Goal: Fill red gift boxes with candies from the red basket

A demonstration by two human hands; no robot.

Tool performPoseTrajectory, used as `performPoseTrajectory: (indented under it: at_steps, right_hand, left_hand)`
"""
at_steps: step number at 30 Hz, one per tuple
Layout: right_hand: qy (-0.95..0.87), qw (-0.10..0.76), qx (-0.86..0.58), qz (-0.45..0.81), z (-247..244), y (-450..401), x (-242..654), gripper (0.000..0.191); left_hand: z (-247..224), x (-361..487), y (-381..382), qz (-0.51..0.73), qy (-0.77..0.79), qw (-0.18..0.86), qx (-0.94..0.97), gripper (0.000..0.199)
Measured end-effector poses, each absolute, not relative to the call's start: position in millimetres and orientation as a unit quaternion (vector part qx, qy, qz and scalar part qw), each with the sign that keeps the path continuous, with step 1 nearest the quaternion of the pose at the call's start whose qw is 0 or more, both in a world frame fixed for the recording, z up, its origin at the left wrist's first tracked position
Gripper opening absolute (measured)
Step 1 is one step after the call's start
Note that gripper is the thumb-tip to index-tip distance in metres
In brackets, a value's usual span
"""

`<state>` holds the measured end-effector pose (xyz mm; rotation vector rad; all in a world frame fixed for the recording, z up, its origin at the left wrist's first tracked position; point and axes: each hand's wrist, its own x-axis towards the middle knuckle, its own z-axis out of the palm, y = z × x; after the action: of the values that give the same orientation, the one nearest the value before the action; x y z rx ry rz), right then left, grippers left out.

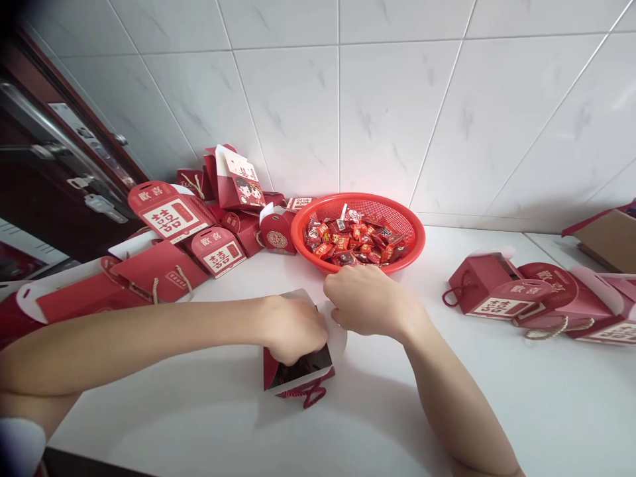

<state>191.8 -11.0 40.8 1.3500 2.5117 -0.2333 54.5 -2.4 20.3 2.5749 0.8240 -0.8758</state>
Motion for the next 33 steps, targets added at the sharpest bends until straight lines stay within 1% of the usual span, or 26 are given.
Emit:
performPoseTrajectory:
  at_steps: [2,4,5,8,12,14,18,20,23,27,29,30,32,33]
  right_hand:
    - [0.868,0.140,0.470,-0.078,41.4,-10.1,191.8,0.038]
    - [0.864,0.142,0.477,-0.073,42.6,-9.0,191.5,0.038]
    - [0.862,0.143,0.481,-0.071,43.2,-8.5,191.4,0.038]
    - [0.862,0.138,0.482,-0.070,44.3,-7.7,191.2,0.037]
    - [0.868,0.130,0.474,-0.073,43.8,-9.0,191.5,0.036]
    - [0.868,0.128,0.475,-0.070,43.5,-9.7,191.6,0.037]
    - [0.869,0.129,0.473,-0.066,43.9,-10.4,191.7,0.036]
    - [0.870,0.131,0.472,-0.065,44.2,-10.9,191.4,0.036]
    - [0.868,0.134,0.475,-0.060,43.9,-12.0,190.5,0.034]
    - [0.866,0.127,0.480,-0.058,44.7,-12.0,190.7,0.031]
    - [0.866,0.098,0.482,-0.084,47.5,-10.0,193.2,0.028]
    - [0.868,0.065,0.479,-0.116,49.5,-8.4,195.2,0.024]
    - [0.865,-0.040,0.448,-0.223,53.5,-4.2,199.8,0.021]
    - [0.853,-0.099,0.424,-0.288,55.0,-1.8,202.0,0.026]
  left_hand:
    - [28.9,49.1,3.9,-0.362,0.235,0.139,0.891,0.033]
    - [35.9,41.5,10.8,-0.352,0.220,0.189,0.890,0.013]
    - [37.6,37.2,13.8,-0.335,0.227,0.219,0.888,0.007]
    - [33.9,24.6,20.3,-0.269,0.264,0.273,0.885,0.028]
    - [20.0,16.1,23.5,-0.188,0.280,0.315,0.887,0.035]
    - [15.4,14.8,24.0,-0.178,0.269,0.329,0.887,0.037]
    - [14.7,13.6,22.6,-0.190,0.255,0.341,0.885,0.050]
    - [17.8,13.7,20.5,-0.217,0.249,0.314,0.890,0.046]
    - [26.6,15.5,16.4,-0.257,0.268,0.255,0.893,0.030]
    - [44.8,16.5,10.7,-0.289,0.268,0.243,0.886,0.023]
    - [54.2,12.3,7.9,-0.294,0.248,0.255,0.887,0.023]
    - [58.2,8.6,6.6,-0.287,0.245,0.260,0.889,0.023]
    - [63.8,-1.7,4.8,-0.244,0.262,0.270,0.894,0.025]
    - [65.2,-7.5,4.5,-0.207,0.277,0.277,0.897,0.025]
